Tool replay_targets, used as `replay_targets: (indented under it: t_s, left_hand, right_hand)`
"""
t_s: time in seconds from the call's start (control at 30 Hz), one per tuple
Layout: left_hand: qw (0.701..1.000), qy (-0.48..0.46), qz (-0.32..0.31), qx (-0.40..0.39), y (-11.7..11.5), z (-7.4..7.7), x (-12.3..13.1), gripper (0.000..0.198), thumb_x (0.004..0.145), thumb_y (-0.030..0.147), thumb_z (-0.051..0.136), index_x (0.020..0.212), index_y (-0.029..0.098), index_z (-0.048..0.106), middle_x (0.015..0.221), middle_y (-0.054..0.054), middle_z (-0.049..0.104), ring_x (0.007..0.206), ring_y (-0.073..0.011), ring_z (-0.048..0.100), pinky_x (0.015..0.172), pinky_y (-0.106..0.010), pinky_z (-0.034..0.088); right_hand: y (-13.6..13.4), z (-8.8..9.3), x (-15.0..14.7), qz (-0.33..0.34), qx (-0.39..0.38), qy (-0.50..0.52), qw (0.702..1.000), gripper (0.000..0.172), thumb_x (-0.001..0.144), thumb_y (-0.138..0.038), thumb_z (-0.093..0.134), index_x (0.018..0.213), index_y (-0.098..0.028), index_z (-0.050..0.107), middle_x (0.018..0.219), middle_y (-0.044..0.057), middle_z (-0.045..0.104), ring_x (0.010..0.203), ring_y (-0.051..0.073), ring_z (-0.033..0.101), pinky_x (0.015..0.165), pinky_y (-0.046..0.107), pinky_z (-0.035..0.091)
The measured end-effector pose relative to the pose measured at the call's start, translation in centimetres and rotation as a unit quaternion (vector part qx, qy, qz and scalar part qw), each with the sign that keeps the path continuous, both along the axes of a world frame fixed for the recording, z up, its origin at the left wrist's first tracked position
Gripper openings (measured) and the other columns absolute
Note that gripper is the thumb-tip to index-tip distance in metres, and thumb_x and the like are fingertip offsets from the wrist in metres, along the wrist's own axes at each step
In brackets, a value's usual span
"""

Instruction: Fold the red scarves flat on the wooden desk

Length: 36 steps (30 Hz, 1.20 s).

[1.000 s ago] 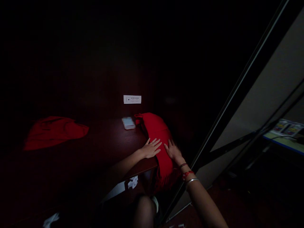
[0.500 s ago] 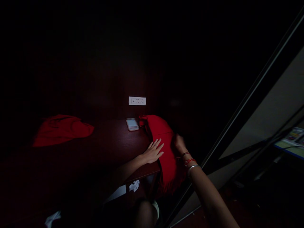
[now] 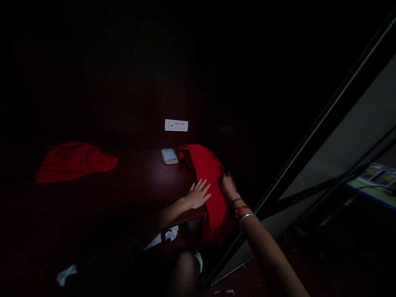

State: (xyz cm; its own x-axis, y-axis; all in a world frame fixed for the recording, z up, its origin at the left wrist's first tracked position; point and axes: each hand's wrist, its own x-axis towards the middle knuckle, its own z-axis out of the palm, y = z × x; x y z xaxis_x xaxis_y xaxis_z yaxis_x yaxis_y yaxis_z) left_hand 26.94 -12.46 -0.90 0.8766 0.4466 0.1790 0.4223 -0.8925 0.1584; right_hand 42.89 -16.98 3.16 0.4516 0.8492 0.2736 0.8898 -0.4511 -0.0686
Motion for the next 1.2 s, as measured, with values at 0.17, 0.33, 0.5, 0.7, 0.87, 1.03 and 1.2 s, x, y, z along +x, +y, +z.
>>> replay_targets:
  t_s: [0.17, 0.33, 0.5, 0.7, 0.87, 1.03, 1.2]
  left_hand:
    - [1.0, 0.009, -0.02, 0.004, -0.3, -0.2, -0.6, 0.054, 0.086, 0.045, 0.018, 0.132, 0.016, 0.015, 0.137, -0.012, 0.011, 0.125, -0.0262, 0.006, 0.094, -0.049, 0.019]
    - [0.999, -0.01, -0.019, 0.029, -0.1, 0.6, -0.4, 0.052, 0.085, 0.044, 0.019, 0.131, 0.018, 0.02, 0.137, -0.011, 0.014, 0.125, -0.0264, 0.009, 0.095, -0.051, 0.015]
    - [0.999, -0.023, 0.008, 0.049, 0.7, 0.7, 0.0, 0.05, 0.086, 0.041, 0.022, 0.128, 0.016, 0.028, 0.136, -0.012, 0.02, 0.124, -0.0262, 0.012, 0.096, -0.052, 0.013]
    - [0.999, -0.021, -0.019, 0.039, -0.6, -0.4, -1.3, 0.05, 0.086, 0.042, 0.018, 0.13, 0.019, 0.022, 0.137, -0.009, 0.018, 0.124, -0.0247, 0.011, 0.096, -0.051, 0.014]
    - [0.998, 0.001, -0.054, 0.026, -2.3, 0.0, -2.9, 0.049, 0.086, 0.043, 0.02, 0.13, 0.021, 0.021, 0.137, -0.009, 0.016, 0.125, -0.0231, 0.01, 0.096, -0.05, 0.014]
    - [0.995, 0.029, -0.095, 0.001, -2.2, 0.7, -5.9, 0.048, 0.086, 0.044, 0.018, 0.131, 0.026, 0.015, 0.138, -0.005, 0.011, 0.126, -0.0204, 0.005, 0.098, -0.048, 0.01]
    - [1.0, 0.027, 0.0, 0.013, 2.0, 1.0, -11.8, 0.049, 0.086, 0.044, 0.018, 0.131, 0.025, 0.016, 0.139, -0.006, 0.009, 0.126, -0.0203, 0.006, 0.098, -0.046, 0.009]
  right_hand:
    - [-0.5, -1.6, -0.2, 0.079, 0.04, -0.004, 0.996, 0.042, 0.083, -0.014, 0.025, 0.123, -0.002, 0.034, 0.129, 0.014, 0.032, 0.119, 0.017, 0.026, 0.096, 0.026, 0.022]
    - [-0.7, -1.0, -0.5, 0.105, 0.058, -0.026, 0.992, 0.044, 0.085, -0.022, 0.025, 0.125, -0.005, 0.031, 0.132, 0.013, 0.029, 0.122, 0.02, 0.019, 0.097, 0.031, 0.019]
    - [-1.2, -1.1, -1.3, 0.113, -0.005, -0.02, 0.993, 0.046, 0.085, -0.034, 0.026, 0.129, -0.021, 0.025, 0.136, 0.006, 0.022, 0.123, 0.024, 0.016, 0.095, 0.04, 0.019]
    - [-3.8, -2.4, -1.2, 0.09, -0.047, 0.052, 0.994, 0.048, 0.086, -0.037, 0.022, 0.129, -0.016, 0.028, 0.134, 0.013, 0.025, 0.118, 0.019, 0.03, 0.091, 0.03, 0.028]
    - [-6.5, -2.5, -2.0, 0.033, -0.062, 0.044, 0.997, 0.048, 0.086, -0.041, 0.02, 0.127, -0.018, 0.03, 0.132, 0.014, 0.028, 0.108, 0.02, 0.043, 0.083, 0.029, 0.036]
    - [-6.1, -1.0, -4.4, 0.04, -0.009, -0.051, 0.998, 0.046, 0.084, -0.041, 0.027, 0.12, -0.016, 0.042, 0.125, 0.016, 0.037, 0.115, 0.026, 0.032, 0.09, 0.039, 0.027]
    - [-0.4, 1.4, -9.0, 0.153, 0.03, -0.054, 0.986, 0.042, 0.084, -0.038, 0.029, 0.113, -0.012, 0.047, 0.122, 0.016, 0.041, 0.114, 0.025, 0.031, 0.093, 0.038, 0.022]
